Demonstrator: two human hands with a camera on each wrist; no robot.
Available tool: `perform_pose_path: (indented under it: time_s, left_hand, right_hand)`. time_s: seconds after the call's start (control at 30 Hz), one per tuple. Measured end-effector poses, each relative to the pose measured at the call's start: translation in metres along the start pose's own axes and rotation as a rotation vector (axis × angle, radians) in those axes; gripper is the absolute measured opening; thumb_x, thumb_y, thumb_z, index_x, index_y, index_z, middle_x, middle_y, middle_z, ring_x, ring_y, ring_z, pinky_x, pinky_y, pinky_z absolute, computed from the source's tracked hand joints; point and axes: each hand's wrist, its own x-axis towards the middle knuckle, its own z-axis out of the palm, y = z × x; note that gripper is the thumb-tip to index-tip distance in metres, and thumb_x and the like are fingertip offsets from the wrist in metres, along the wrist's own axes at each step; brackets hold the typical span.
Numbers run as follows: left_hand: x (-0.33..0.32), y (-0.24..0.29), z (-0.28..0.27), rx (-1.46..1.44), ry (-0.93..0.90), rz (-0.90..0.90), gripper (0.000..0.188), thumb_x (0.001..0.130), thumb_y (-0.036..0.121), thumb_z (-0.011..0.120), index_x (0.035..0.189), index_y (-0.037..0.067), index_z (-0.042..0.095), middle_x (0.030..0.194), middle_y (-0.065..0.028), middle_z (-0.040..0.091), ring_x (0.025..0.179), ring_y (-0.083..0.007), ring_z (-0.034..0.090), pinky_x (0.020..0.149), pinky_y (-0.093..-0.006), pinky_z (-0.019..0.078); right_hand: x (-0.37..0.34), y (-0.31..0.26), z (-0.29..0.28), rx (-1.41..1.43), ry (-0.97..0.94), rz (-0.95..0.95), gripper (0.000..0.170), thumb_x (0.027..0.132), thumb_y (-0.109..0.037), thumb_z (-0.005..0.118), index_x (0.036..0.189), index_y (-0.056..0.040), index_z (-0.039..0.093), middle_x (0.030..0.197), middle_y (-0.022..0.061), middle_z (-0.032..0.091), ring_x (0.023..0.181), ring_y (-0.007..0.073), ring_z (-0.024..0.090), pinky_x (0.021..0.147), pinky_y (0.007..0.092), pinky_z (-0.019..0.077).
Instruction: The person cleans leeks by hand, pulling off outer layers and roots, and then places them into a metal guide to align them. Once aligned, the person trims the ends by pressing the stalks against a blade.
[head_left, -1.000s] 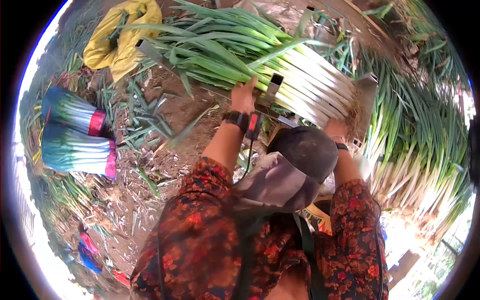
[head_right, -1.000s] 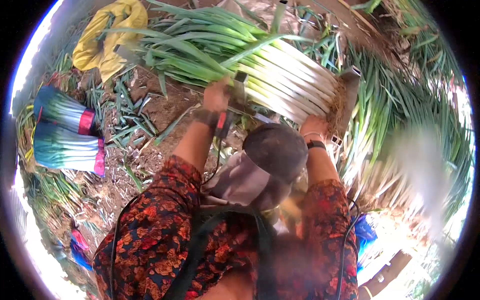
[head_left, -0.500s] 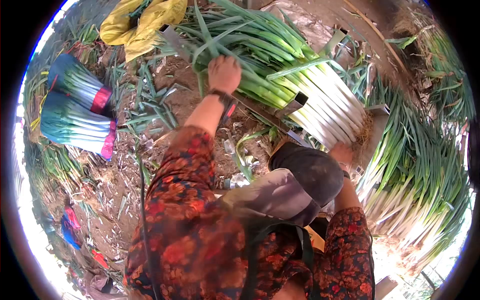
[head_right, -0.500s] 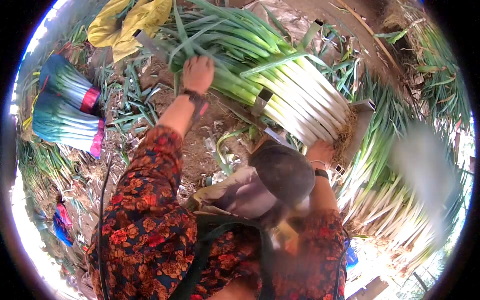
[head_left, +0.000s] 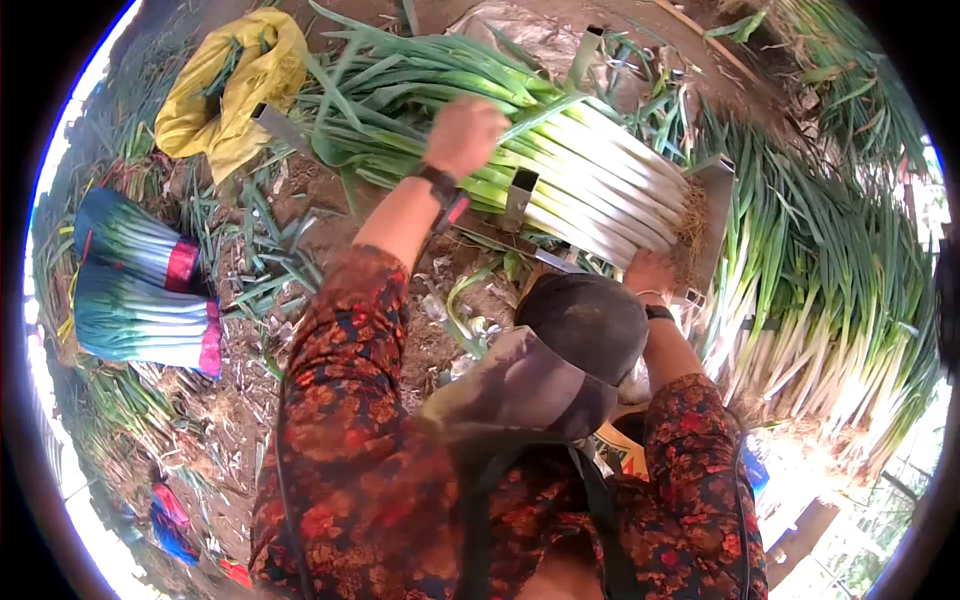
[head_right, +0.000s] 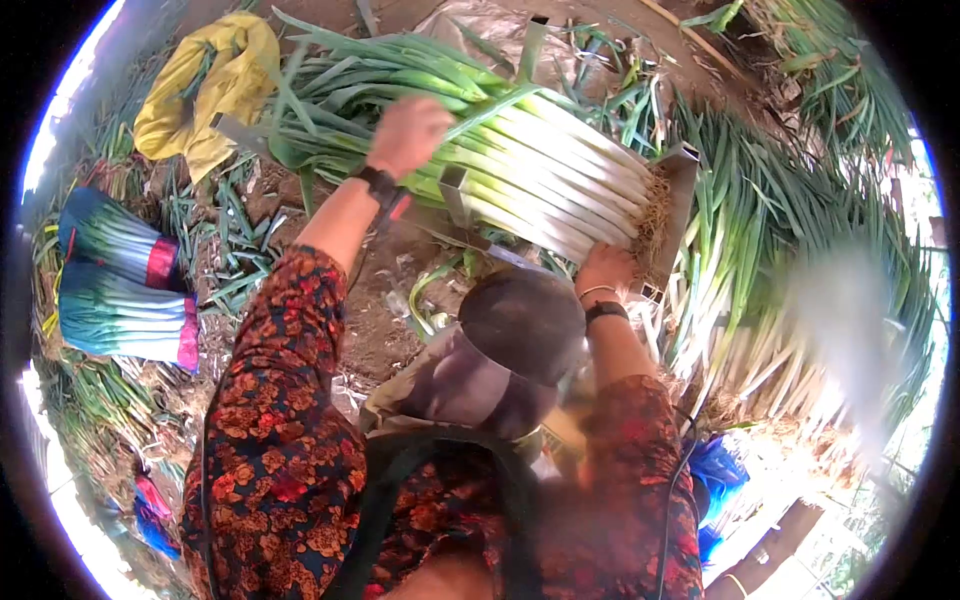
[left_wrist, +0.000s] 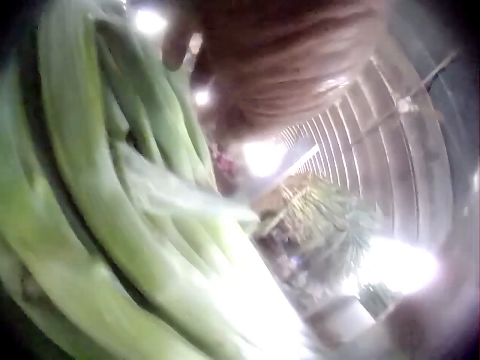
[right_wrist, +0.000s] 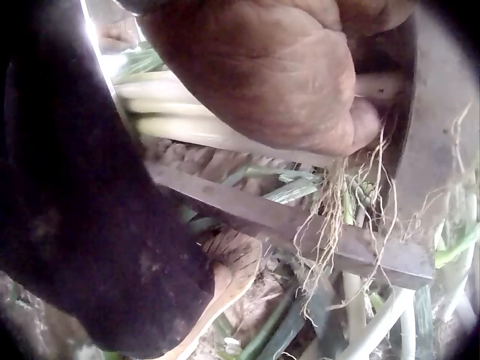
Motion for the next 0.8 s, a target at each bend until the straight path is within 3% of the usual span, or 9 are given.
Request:
perform_pose_path:
  time_s: [0.07,0.2,0.23,0.37,0.43,0.5,0.53,0.67,0.8]
  left_hand:
    - [0.011,0.024,0.014,0.028,-0.418,0.13,0.015,0.08,0.02,0.055,0.077,0.017,0.069,0.09,-0.0054,0.067,0.093,-0.0253,0.06,0.081,-0.0449,0.0469]
    - [0.024,0.023,0.016,0.464,-0.737,0.086,0.027,0.089,0.035,0.052,0.088,0.017,0.072,0.096,-0.0077,0.065,0.106,-0.0279,0.053,0.087,-0.0558,0.0345]
    - [0.032,0.025,-0.006,0.597,-0.828,0.007,0.028,0.089,0.035,0.051,0.09,0.016,0.072,0.095,-0.0076,0.066,0.104,-0.0274,0.054,0.086,-0.0498,0.036]
    - [-0.002,-0.023,-0.045,0.566,-0.583,-0.378,0.025,0.085,0.024,0.052,0.081,0.009,0.071,0.085,-0.0132,0.068,0.089,-0.031,0.061,0.078,-0.0468,0.0425]
    - [-0.059,-0.038,-0.03,0.321,-0.056,-0.332,0.027,0.09,0.03,0.047,0.096,0.013,0.068,0.092,-0.0147,0.068,0.09,-0.0328,0.062,0.085,-0.0408,0.0443]
    - [-0.082,-0.015,-0.022,0.079,-0.063,-1.023,0.027,0.091,0.023,0.046,0.108,0.009,0.063,0.108,-0.016,0.065,0.102,-0.0362,0.059,0.093,-0.0432,0.043]
    - [-0.113,-0.054,0.004,0.317,-0.009,-0.796,0.026,0.091,0.02,0.046,0.106,0.007,0.063,0.109,-0.0174,0.065,0.099,-0.0364,0.061,0.092,-0.0453,0.0446]
    - [-0.107,-0.148,-0.019,0.635,-0.556,-0.766,0.024,0.09,0.016,0.048,0.109,0.005,0.056,0.108,-0.0252,0.059,0.096,-0.0334,0.06,0.093,-0.0451,0.0439]
    - [-0.002,-0.043,-0.072,0.239,0.102,-0.938,0.073,0.084,0.022,0.06,0.145,0.002,0.025,0.136,-0.0259,0.045,0.121,-0.0317,0.05,0.101,-0.0444,0.0369]
  right_hand:
    - [-0.002,-0.004,-0.01,-0.05,-0.013,0.007,0.032,0.089,-0.023,0.044,0.113,-0.0061,0.056,0.113,0.0163,0.058,0.106,0.0332,0.055,0.087,0.0534,0.0408]
    - [-0.006,0.0,-0.019,-0.025,-0.054,0.014,0.031,0.091,-0.021,0.041,0.115,-0.0067,0.055,0.114,0.0162,0.057,0.108,0.033,0.054,0.089,0.0535,0.0396]
    - [-0.007,-0.004,-0.024,0.0,-0.087,0.012,0.031,0.092,-0.021,0.041,0.116,-0.0085,0.056,0.116,0.0158,0.057,0.11,0.0328,0.054,0.092,0.056,0.0382]
    - [-0.006,-0.003,-0.019,-0.021,-0.025,0.012,0.03,0.092,-0.017,0.042,0.114,-0.0087,0.059,0.114,0.0138,0.06,0.109,0.0311,0.056,0.09,0.0518,0.0409]
    - [0.005,-0.004,0.005,0.05,-0.022,0.042,0.03,0.089,-0.018,0.041,0.111,-0.0063,0.059,0.111,0.016,0.06,0.105,0.0317,0.056,0.086,0.0504,0.0421]
    - [0.006,-0.002,0.017,0.12,-0.022,0.043,0.03,0.087,-0.018,0.043,0.108,-0.0053,0.059,0.109,0.0174,0.06,0.104,0.0318,0.057,0.085,0.0494,0.043]
    - [0.008,-0.003,0.017,0.152,-0.006,0.025,0.028,0.087,-0.018,0.045,0.107,-0.0055,0.061,0.109,0.0177,0.061,0.104,0.0316,0.057,0.086,0.0491,0.0434]
    - [-0.01,0.003,-0.044,0.191,-0.166,0.037,0.023,0.087,-0.018,0.05,0.099,-0.0071,0.066,0.105,0.0167,0.064,0.104,0.0306,0.059,0.088,0.0442,0.0453]
    - [-0.013,-0.006,-0.017,0.096,0.182,0.038,0.027,0.085,-0.019,0.053,0.106,-0.006,0.064,0.11,0.0131,0.063,0.108,0.0285,0.056,0.09,0.0424,0.0437]
